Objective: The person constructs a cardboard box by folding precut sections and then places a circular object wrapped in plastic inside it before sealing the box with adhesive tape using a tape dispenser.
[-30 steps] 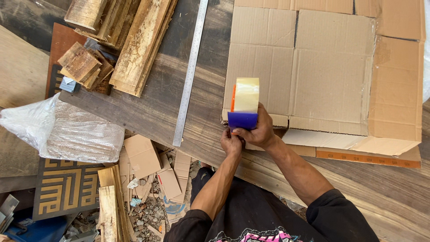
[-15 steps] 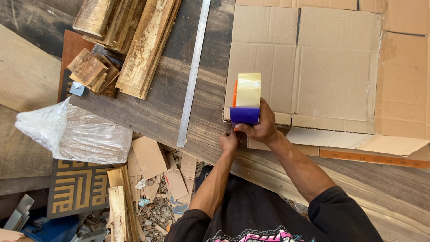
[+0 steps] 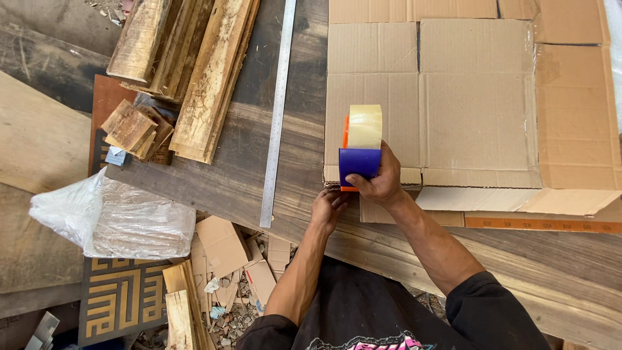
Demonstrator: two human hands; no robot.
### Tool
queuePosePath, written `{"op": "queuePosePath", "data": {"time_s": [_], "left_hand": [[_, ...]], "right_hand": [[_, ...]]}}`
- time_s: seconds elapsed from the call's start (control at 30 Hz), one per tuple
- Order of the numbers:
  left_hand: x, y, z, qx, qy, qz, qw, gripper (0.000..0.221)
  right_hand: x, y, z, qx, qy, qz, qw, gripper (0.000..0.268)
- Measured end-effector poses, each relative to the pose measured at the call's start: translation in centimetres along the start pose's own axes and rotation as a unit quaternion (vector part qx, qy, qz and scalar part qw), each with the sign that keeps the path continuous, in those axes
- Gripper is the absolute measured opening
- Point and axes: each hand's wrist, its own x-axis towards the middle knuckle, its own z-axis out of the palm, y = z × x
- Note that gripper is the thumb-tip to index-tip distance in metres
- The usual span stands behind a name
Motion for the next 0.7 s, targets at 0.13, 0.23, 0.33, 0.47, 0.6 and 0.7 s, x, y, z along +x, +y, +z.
{"op": "queuePosePath", "data": {"time_s": [0.13,0.23,0.33,0.47,0.6,0.7], "left_hand": [[-0.7,1.3,0.0,-0.031,0.018,-0.028,0.999,0.042],[-1.8,4.1,0.1,0.068,0.037,0.063,0.995,0.061],[-4.4,9.5,2.3,0.260,-0.027,0.208,0.942,0.076],[-2.3,11.6,2.5,0.477,-0.157,0.319,0.803,0.078],[0.4,10.9,1.5,0.527,-0.178,0.347,0.755,0.075],[1.4,10.4,0.6,0.500,-0.250,0.499,0.662,0.072]], "right_hand": [[0.6,-0.5,0.1,-0.009,0.007,0.000,1.000,0.060],[0.4,-0.3,0.3,-0.007,0.011,0.011,1.000,0.059],[0.4,-0.5,0.3,-0.008,0.012,0.025,1.000,0.060],[-0.9,-0.2,0.9,0.005,-0.002,0.046,0.999,0.062],[-1.8,0.5,2.3,-0.005,-0.030,0.068,0.997,0.077],[-1.4,0.1,2.8,-0.031,-0.046,0.064,0.996,0.083]]}}
